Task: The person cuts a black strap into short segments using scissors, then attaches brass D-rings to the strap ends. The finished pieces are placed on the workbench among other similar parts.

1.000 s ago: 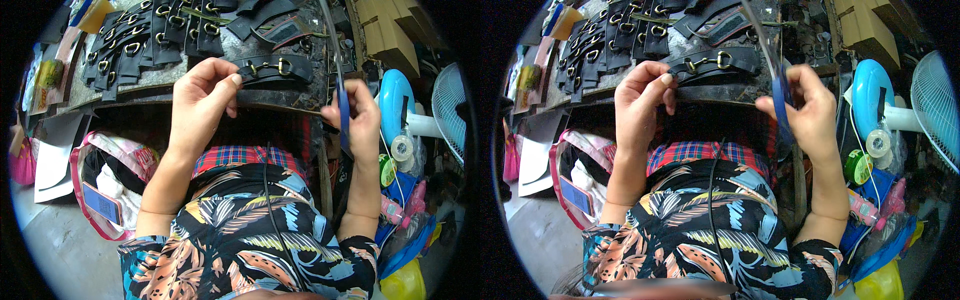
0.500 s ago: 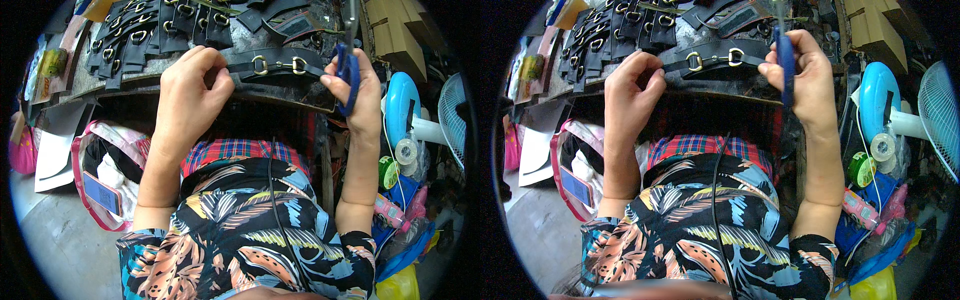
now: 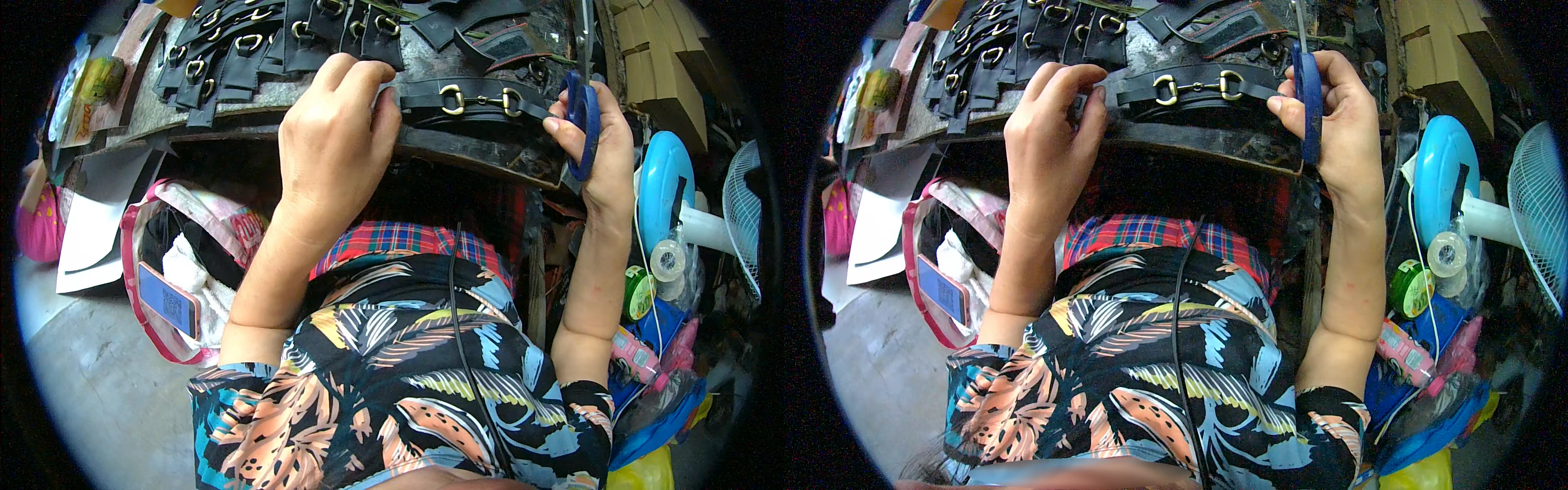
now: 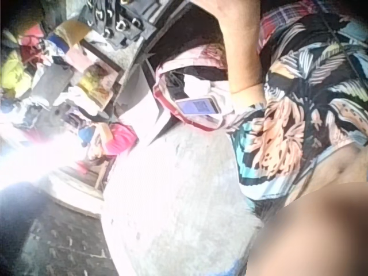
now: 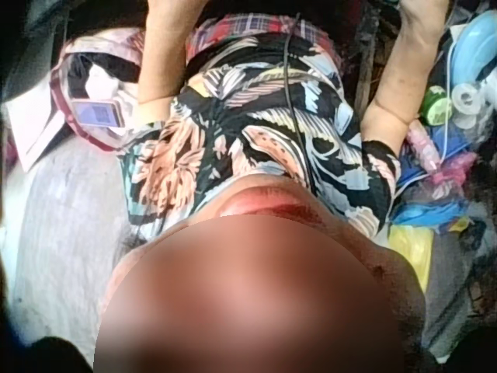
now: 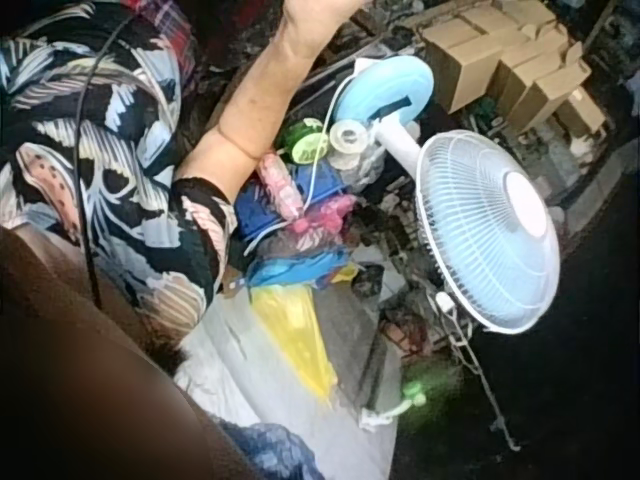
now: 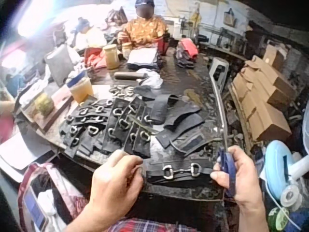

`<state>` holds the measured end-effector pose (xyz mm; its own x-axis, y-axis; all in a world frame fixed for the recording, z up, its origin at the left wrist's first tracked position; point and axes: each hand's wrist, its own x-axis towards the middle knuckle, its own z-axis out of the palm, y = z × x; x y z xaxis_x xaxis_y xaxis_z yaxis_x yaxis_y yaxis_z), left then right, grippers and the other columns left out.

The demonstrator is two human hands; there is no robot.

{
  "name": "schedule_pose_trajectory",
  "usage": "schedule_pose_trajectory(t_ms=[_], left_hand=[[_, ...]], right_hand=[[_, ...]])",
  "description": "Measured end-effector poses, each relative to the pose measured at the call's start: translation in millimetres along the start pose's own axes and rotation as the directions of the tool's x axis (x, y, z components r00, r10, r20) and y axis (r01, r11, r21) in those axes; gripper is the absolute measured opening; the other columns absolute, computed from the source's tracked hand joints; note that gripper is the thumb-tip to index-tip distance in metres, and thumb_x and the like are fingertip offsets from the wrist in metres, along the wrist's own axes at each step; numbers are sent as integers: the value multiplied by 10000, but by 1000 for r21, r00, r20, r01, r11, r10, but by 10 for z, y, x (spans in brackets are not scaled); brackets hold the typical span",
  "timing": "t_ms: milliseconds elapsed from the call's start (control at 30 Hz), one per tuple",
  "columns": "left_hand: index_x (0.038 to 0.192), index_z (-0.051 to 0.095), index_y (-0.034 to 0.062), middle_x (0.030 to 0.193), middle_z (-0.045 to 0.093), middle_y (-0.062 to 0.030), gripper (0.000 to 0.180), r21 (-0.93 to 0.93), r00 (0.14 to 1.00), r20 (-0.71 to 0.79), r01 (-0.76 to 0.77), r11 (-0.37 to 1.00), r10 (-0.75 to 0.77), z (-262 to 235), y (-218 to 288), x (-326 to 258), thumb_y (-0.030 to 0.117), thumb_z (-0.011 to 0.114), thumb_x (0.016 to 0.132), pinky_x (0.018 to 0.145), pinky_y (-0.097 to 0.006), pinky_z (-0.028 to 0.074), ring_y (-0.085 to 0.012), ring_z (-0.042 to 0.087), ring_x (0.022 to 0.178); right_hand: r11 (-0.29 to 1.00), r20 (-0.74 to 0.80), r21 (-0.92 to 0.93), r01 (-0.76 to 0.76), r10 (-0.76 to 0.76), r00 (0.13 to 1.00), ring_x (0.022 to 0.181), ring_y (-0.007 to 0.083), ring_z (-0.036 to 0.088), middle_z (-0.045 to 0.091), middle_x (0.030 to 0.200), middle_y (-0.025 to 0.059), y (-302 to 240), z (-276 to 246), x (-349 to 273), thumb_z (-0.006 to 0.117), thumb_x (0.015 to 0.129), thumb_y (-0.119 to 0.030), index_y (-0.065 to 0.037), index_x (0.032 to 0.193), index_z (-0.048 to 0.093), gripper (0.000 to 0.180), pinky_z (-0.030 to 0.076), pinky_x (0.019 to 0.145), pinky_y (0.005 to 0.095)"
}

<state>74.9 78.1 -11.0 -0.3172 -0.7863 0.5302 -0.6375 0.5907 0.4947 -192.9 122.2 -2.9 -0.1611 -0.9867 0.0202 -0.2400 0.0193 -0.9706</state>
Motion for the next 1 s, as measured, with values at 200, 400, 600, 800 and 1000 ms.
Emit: schedule_pose_trajectory(t_ms=[200, 400, 600, 800, 1000], left_hand=[[949, 685, 101, 868, 609, -47, 210, 20, 976, 26, -219, 976, 218, 209, 12, 34, 106, 764, 754, 690, -345, 516, -255, 594, 786], [892, 697, 93, 829, 603, -42, 158, 21, 978, 11, -211, 977, 211, 236, -13, 26, 99, 762, 748, 665, -346, 512, -245, 592, 780], [891, 691, 89, 832, 600, -46, 164, 39, 977, 35, -210, 977, 209, 191, 1, 35, 89, 762, 743, 666, -349, 509, -248, 590, 785], [892, 678, 78, 828, 590, -60, 176, 9, 972, 33, -234, 972, 234, 204, -8, 54, 76, 763, 738, 675, -349, 507, -253, 588, 789], [893, 667, 74, 830, 586, -61, 176, 9, 973, 45, -228, 974, 228, 206, -13, 41, 77, 762, 746, 683, -352, 505, -256, 586, 800]], right_hand=[[1000, 13, -15, 22, -22, 1000, 823, 80, 595, 628, 899, 13, 11, -6, 36, 791, 775, -27, -43, 1060, 598, 345, 500, 758, 213], [990, 53, -117, 77, -71, 996, 863, 84, 605, 627, 913, 13, 12, -54, 81, 763, 785, -29, -43, 1085, 589, 347, 490, 807, 224], [979, 5, -182, 88, -89, 996, 829, 93, 593, 626, 886, 36, 14, 3, 107, 794, 763, -5, -1, 1084, 586, 383, 523, 783, 247], [987, 44, -34, 156, -155, 987, 827, 89, 608, 640, 876, 20, -40, 33, 37, 803, 776, -27, 3, 1059, 595, 352, 518, 760, 241], [704, -34, -658, 266, -381, 924, 730, 89, 623, 673, 817, 23, -62, 6, 180, 778, 831, -117, -11, 1052, 614, 294, 488, 684, 221]])
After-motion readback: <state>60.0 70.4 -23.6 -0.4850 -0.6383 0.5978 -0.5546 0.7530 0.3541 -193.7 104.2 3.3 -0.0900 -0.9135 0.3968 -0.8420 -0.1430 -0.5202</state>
